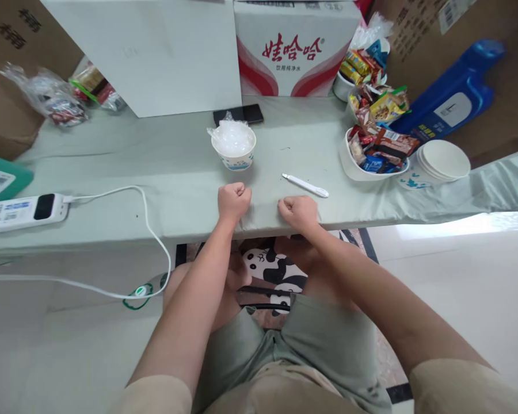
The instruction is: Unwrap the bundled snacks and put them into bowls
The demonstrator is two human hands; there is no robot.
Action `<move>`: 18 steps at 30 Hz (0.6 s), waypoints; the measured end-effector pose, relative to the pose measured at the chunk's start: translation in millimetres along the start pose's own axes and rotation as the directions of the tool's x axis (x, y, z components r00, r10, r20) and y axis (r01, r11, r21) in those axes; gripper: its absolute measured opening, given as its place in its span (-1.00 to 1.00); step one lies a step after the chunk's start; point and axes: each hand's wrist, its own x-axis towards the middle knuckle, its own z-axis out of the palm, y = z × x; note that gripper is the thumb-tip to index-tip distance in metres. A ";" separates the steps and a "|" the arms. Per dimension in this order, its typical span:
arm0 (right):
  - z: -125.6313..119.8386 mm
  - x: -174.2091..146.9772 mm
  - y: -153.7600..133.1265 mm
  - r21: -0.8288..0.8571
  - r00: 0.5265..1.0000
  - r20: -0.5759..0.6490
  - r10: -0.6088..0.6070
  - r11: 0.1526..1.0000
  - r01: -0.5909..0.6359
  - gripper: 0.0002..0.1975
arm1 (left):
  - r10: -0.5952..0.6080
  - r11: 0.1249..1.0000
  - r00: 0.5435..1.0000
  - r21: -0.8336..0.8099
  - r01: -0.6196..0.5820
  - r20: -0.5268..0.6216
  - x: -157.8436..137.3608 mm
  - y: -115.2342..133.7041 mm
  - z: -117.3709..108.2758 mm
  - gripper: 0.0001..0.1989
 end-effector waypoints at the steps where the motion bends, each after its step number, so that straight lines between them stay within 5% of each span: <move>1: -0.4 -0.2 -0.6 0.003 1.000 0.000 0.004 1.000 -0.004 -0.57 | -0.026 0.999 1.000 -0.023 0.025 -0.005 0.9 0.5 0.4 -0.60; 10: 2.2 -1.3 2.2 0.072 1.000 -0.012 -0.006 0.997 0.007 -0.53 | -0.211 0.933 0.976 -0.310 0.186 -0.051 46.8 18.0 -28.5 -0.69; 18: -2.1 -2.8 10.3 0.213 0.995 -0.085 -0.042 0.975 0.060 -0.50 | -0.196 0.912 0.980 -0.364 0.188 0.014 34.4 6.1 -65.8 -0.64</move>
